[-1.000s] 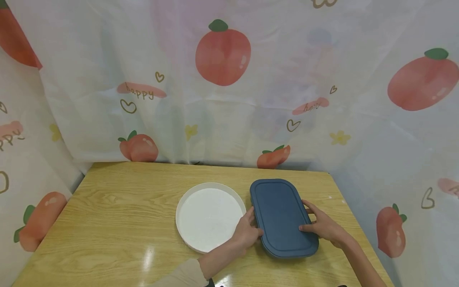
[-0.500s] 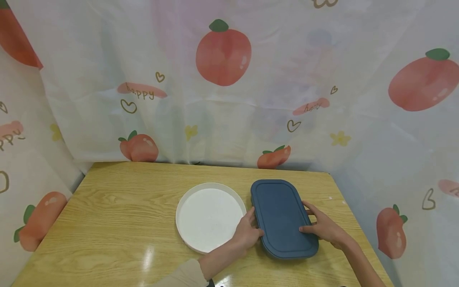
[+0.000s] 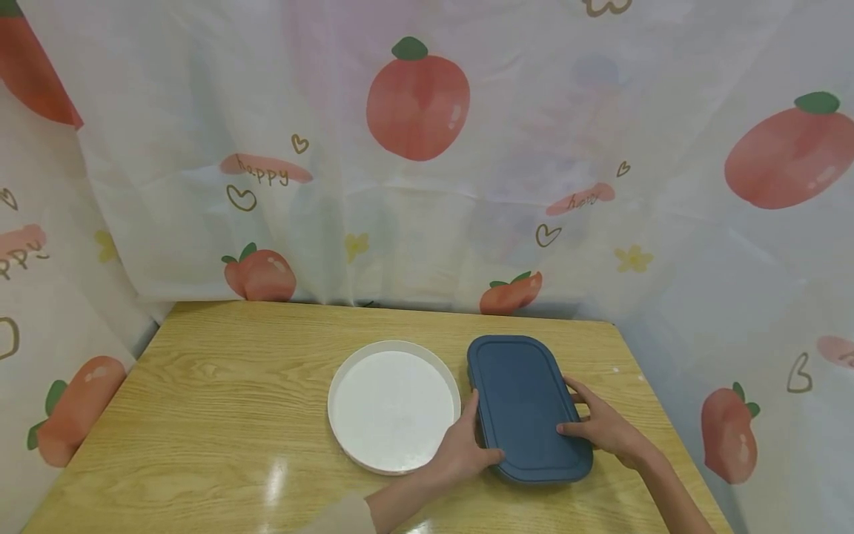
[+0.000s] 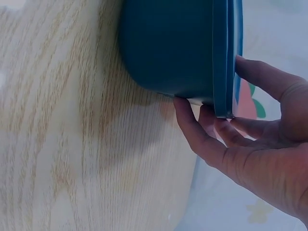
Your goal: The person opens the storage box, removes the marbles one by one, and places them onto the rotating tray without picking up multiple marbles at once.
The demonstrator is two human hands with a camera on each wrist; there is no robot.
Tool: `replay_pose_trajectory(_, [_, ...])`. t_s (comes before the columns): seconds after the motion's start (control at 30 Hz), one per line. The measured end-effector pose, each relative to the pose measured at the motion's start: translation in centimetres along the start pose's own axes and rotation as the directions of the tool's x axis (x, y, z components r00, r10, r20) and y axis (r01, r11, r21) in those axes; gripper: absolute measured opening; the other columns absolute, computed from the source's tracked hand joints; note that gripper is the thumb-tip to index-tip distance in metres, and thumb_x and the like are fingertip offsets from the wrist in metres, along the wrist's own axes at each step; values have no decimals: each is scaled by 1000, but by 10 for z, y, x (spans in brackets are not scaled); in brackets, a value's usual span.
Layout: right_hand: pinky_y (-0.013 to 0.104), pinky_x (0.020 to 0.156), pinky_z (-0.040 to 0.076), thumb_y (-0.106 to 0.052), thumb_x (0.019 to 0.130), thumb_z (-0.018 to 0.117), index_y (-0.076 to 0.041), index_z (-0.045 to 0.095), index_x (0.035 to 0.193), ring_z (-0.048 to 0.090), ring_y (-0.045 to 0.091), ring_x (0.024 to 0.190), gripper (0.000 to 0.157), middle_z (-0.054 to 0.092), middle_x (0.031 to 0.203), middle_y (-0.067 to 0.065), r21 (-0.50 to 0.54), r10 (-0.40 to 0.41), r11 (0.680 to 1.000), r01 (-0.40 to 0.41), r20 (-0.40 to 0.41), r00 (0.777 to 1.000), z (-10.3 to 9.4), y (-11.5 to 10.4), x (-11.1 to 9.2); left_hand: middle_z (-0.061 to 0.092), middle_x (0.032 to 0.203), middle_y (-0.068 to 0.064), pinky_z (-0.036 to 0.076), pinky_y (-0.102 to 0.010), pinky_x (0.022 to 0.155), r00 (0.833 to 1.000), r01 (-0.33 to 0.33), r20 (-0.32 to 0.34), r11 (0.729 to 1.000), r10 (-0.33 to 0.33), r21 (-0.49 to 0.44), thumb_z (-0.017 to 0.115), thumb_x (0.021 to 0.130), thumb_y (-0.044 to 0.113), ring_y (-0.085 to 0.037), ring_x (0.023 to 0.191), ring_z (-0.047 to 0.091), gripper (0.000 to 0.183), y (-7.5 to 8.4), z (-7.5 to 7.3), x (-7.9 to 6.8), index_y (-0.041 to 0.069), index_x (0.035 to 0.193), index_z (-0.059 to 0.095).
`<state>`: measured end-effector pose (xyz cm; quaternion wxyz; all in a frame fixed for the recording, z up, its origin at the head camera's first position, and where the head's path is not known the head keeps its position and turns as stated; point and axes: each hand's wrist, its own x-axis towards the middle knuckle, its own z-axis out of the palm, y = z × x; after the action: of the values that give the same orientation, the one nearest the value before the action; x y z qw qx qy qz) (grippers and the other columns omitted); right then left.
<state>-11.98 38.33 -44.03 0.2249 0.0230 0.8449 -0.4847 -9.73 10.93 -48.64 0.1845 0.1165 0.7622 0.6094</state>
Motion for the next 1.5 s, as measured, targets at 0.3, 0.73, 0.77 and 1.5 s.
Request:
replay_pose_trajectory(0.3, [54, 81, 55, -14, 90, 75, 4, 5, 157, 45, 60, 121, 98, 19, 148, 41, -62, -16, 998, 15, -27, 1000, 4, 0, -3, 25, 160, -18, 33, -45, 113, 997, -36, 70, 998, 33, 46, 86, 77, 22, -34, 144, 31, 117, -6, -1, -8, 2, 159, 5])
replay_pose_trajectory(0.73, [66, 90, 45, -19, 89, 77, 7, 44, 143, 40, 57, 125, 69, 38, 141, 35, -540, -366, 820, 190, -238, 900, 28, 0, -18, 22, 161, -18, 29, -41, 115, 996, -81, 54, 990, 75, 113, 87, 74, 20, -32, 146, 26, 116, -15, 1, -12, -1, 158, 10])
replay_pose_trajectory(0.77, [66, 91, 44, -20, 89, 77, 6, 47, 142, 41, 55, 126, 67, 40, 141, 33, -568, -401, 797, 205, -243, 884, 32, -2, -20, 23, 161, -18, 29, -41, 115, 996, -83, 51, 990, 78, 116, 87, 75, 20, -32, 145, 27, 115, -15, 1, -12, -1, 158, 10])
replay_pose_trajectory(1.5, [66, 67, 52, -45, 81, 79, -23, 62, 136, 62, 53, 102, 62, 60, 132, 18, -826, -794, 385, 412, -69, 604, 93, 17, -40, 29, 158, -20, 29, -45, 115, 990, -144, 12, 978, 143, 151, 85, 75, 14, -36, 144, 30, 108, -19, 5, -15, -4, 156, 15])
